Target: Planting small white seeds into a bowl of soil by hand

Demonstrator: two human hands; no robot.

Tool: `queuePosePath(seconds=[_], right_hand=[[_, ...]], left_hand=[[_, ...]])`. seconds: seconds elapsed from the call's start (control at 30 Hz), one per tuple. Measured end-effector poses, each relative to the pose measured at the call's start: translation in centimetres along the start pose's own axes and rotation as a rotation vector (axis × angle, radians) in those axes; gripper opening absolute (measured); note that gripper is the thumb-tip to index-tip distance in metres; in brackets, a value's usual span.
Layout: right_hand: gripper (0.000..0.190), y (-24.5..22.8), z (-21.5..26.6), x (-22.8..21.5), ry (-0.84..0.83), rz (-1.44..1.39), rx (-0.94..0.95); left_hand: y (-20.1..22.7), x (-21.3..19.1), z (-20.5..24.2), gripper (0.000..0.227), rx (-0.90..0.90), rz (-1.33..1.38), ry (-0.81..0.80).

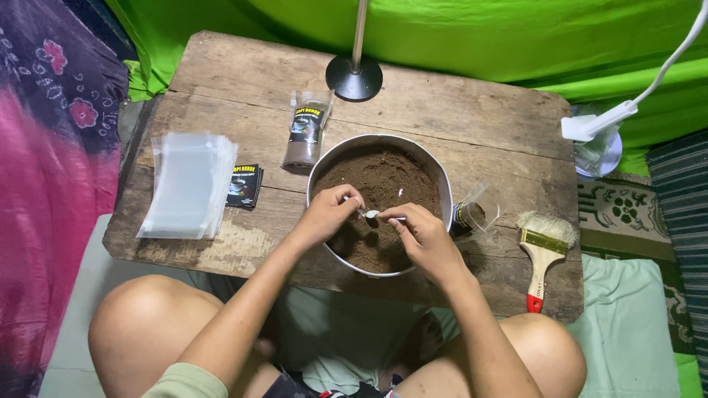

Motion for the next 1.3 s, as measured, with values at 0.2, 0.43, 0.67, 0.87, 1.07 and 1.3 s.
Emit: queuePosePath(seconds=[0.2,0.43,0.67,0.87,1.07,1.3], right_hand=[[0.017,-0.1,0.2,-0.2,0.007,0.008,0.004],[0.018,5.1,1.1,-0.2,0.073,0.261,0.026],[0.055,3.9,1.8,0.6,0.113,0.567,-0.029],[0.032,-0.6,4.9,-4.4,0.381,0.572,-0.496],[0.089,4.3,5.9,-9.2,0.684,0.395,-0.496],[0.069,7.6,3.9,-7.6,0.331,0.088,0.111]], left_hand=[[0.3,-0.1,0.0,0.012,0.014,-0.042,-0.003],[0.3,-0.2,-0.6,0.013,-0.011,-0.13,0.054],[-1.1,-0.2,-1.4,0.014,-0.046,-0.069,0.151],[3.0,0.4,-2.4,0.013,0.002,0.11,0.21],[7.2,3.6,-3.0,0.012,0.081,0.249,0.197],[10.9,6.4,-3.5,0.013,0.175,0.309,0.133]])
Point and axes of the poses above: each hand's wrist, its own z-axis away from the middle knuckle, its own x-axis out of the palm, y = z × x, the point moved 5 cm from there along -z, towards the middle knuckle, and after that the axes turned 7 degrees about -z, right-handed, at the moved point
